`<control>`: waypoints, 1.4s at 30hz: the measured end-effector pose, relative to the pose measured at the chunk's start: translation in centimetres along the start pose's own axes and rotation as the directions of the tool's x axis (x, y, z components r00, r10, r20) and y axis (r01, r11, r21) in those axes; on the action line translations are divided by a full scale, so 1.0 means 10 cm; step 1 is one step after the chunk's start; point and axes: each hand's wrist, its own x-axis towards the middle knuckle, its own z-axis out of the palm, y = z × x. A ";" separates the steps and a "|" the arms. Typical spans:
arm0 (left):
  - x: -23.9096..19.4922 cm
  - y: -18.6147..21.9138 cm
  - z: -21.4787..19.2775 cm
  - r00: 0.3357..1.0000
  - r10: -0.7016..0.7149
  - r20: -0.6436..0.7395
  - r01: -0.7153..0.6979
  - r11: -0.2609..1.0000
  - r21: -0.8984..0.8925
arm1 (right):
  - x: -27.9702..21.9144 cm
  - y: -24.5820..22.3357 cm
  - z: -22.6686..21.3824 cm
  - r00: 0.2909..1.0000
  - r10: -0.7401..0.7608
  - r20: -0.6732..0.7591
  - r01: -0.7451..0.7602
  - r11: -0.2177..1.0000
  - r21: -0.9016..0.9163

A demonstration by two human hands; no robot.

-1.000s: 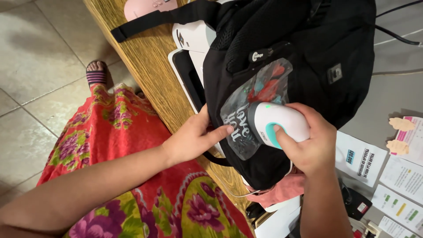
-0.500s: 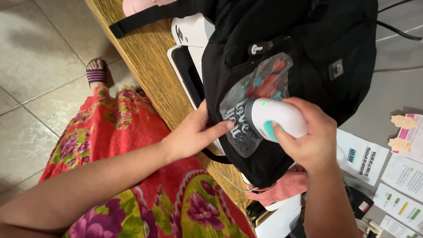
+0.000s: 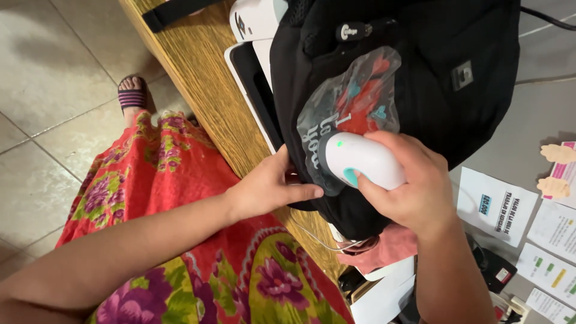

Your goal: Applying a heat transfer design to a backpack using a mini heat press and peeling the protective film

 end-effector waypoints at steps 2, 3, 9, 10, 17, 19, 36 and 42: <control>0.02 -0.05 -0.02 1.000 0.002 -0.002 -0.002 1.000 0.011 | -0.01 -0.04 0.02 1.000 -0.017 -0.012 0.016 0.999 -0.029; 0.03 -0.08 -0.04 1.000 0.002 -0.003 -0.002 1.000 0.022 | -0.01 -0.05 0.04 0.999 -0.032 -0.024 0.031 0.998 -0.058; 0.03 -0.11 -0.05 0.999 0.011 0.041 -0.012 0.999 0.037 | -0.05 -0.16 0.05 1.000 -0.015 -0.003 0.014 1.000 -0.017; 0.03 -0.11 -0.05 0.999 0.011 0.039 -0.013 0.999 0.036 | -0.04 -0.18 0.07 1.000 -0.016 -0.001 0.016 1.000 -0.016; 0.07 -0.19 -0.02 0.998 0.058 0.028 -0.061 0.988 0.143 | -0.08 -0.23 0.08 0.992 0.125 0.001 -0.125 0.991 0.056; 0.07 -0.22 -0.01 0.998 0.054 0.026 -0.056 0.994 0.097 | -0.09 -0.24 0.08 0.988 0.156 0.017 -0.156 0.986 0.052; -0.01 -0.27 -0.01 0.992 0.116 0.053 -0.115 0.993 -0.022 | -0.04 -0.23 -0.01 0.978 0.194 0.071 -0.200 0.976 0.091; -0.08 -0.15 0.05 1.000 -0.003 0.007 0.002 0.982 0.190 | -0.01 -0.42 -0.07 0.960 0.244 0.140 -0.241 0.970 -0.038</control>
